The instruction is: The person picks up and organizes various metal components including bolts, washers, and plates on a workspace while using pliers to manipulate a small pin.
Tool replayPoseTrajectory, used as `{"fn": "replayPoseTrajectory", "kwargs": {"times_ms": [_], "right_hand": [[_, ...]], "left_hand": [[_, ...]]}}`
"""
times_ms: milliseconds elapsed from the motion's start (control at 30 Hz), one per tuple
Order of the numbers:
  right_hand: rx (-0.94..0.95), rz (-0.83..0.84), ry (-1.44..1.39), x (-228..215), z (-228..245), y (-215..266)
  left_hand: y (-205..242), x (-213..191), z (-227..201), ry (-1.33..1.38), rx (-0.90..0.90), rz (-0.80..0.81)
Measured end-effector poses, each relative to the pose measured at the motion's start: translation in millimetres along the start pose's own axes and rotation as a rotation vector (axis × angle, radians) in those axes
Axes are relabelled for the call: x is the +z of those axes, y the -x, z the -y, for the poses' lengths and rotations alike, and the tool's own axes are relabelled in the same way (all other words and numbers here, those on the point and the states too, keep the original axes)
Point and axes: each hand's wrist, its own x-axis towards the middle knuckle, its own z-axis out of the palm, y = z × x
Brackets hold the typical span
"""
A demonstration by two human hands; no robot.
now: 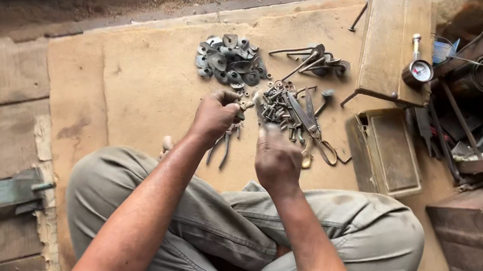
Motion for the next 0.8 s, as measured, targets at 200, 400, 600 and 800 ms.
{"fn": "replayPoseTrajectory", "kwargs": {"times_ms": [200, 400, 600, 800], "right_hand": [[-0.125, -0.005, 0.045, 5.6, -4.6, -0.5], [-0.16, -0.243, -0.219, -4.7, -4.9, 12.5], [0.033, -0.01, -0.08, 8.7, -8.3, 3.5], [0.156, -0.056, -0.737, 23.7, -30.6, 0.0]], "left_hand": [[-4.5, -6.2, -3.8, 0.08, 0.023, -0.062], [12.7, -11.5, 6.7, 0.111, -0.015, -0.068], [-0.1, -1.2, -3.6, 0.194, -0.02, 0.012], [10.4, -5.1, -10.4, 0.232, -0.081, 0.018]]}}
